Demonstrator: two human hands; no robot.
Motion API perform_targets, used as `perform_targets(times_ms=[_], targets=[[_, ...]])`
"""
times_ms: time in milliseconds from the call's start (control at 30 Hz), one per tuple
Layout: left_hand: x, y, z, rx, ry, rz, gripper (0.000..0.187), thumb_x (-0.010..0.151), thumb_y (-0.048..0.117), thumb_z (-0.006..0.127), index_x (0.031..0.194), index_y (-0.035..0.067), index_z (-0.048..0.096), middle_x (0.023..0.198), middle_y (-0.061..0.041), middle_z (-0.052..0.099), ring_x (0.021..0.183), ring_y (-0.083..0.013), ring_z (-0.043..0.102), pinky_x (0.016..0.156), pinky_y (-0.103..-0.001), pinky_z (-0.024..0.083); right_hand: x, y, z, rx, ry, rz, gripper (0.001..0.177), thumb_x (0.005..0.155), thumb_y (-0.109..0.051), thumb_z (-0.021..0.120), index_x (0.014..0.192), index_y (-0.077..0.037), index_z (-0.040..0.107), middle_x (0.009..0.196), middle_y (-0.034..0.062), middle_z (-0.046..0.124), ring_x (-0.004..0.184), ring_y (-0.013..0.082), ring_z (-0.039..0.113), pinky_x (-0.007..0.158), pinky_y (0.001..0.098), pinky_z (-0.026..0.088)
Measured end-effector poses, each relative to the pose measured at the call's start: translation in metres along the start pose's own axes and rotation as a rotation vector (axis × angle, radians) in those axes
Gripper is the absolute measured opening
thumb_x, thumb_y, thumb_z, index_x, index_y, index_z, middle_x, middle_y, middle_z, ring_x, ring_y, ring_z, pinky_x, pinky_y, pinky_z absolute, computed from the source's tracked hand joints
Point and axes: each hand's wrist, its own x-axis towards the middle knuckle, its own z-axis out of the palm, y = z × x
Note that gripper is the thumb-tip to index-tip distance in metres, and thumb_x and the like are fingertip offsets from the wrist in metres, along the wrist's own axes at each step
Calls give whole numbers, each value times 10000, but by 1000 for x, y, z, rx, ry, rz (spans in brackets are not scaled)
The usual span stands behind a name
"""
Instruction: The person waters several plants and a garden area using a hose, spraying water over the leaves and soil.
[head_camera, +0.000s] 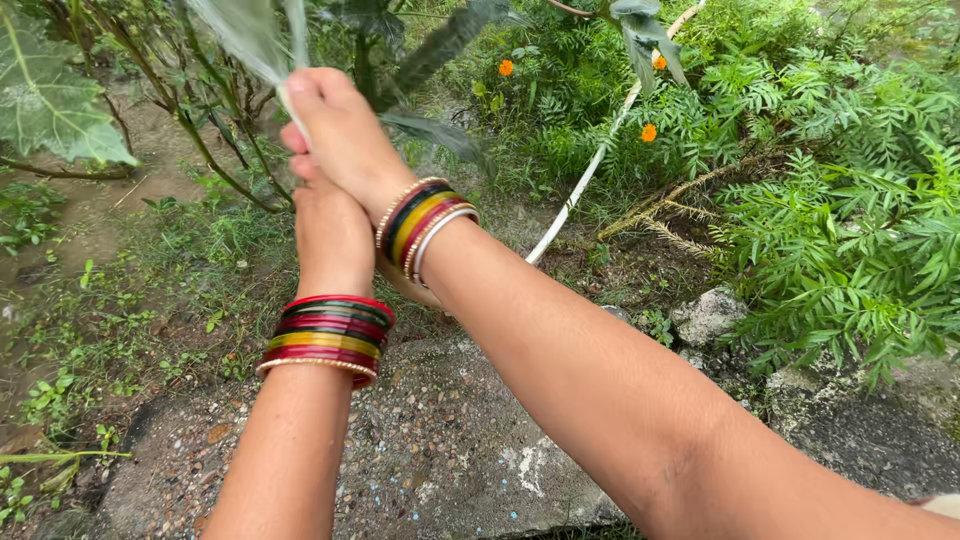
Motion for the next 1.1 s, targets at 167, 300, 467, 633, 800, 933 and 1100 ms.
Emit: perform_targets(times_ms=[167, 300, 467, 633, 800, 933, 1100], targets=[[8, -2, -4, -179, -90, 14, 695, 1018, 492, 352, 1262, -118, 576, 1257, -251, 703, 1129, -297, 698, 920, -404, 551, 6, -2, 2, -44, 23, 4, 360, 1035, -326, 496, 1277, -60, 513, 782, 60, 561, 606, 118, 496, 514, 278, 489], [24, -5, 4, -153, -176, 38, 677, 1052, 520, 316, 1354, -60, 492, 1369, -177, 626, 1256, -232, 622, 1035, -350, 490, 5, -10, -12, -7, 191, -60, 373, 1037, -339, 489, 1267, -48, 526, 818, 63, 589, 657, 131, 523, 563, 293, 511], [14, 7, 5, -605, -430, 126, 623, 1057, 477, 415, 1396, -27, 551, 1390, -123, 606, 1291, -244, 550, 1102, -379, 446, 2, -15, -13, 106, 274, -174, 386, 1050, -334, 506, 1302, -41, 516, 860, 75, 586, 712, 133, 509, 619, 324, 489], [2, 35, -10, -435, -449, 218, 781, 1086, 647, 294, 1412, -18, 543, 1294, -93, 605, 1162, -217, 537, 1021, -389, 426, -16, -37, 2, 12, 333, -227, 383, 1042, -338, 503, 1287, -44, 508, 864, 53, 597, 623, 92, 500, 526, 271, 451], [24, 65, -45, 287, -237, -16, 866, 989, 684, 148, 1314, 84, 681, 1185, -136, 729, 1103, -323, 667, 995, -463, 454, -32, -70, 11, 134, 340, -105, 374, 1045, -333, 477, 1295, -55, 488, 787, 48, 539, 538, 76, 452, 432, 251, 385], [42, 81, -66, 905, -176, 278, 778, 1051, 644, 257, 1439, 52, 579, 1333, -309, 594, 1289, -467, 529, 1101, -550, 380, -38, -85, 8, 101, 407, -63, 356, 1031, -327, 466, 1275, -68, 473, 765, 27, 530, 525, 79, 449, 416, 261, 383], [52, 86, -59, 1296, -229, 234, 758, 991, 652, 392, 1534, 126, 443, 1533, -240, 434, 1400, -465, 392, 1102, -655, 318, -54, -80, 8, 127, 282, 63, 349, 1055, -335, 454, 1243, -43, 487, 771, 11, 510, 547, 80, 442, 438, 264, 395]])
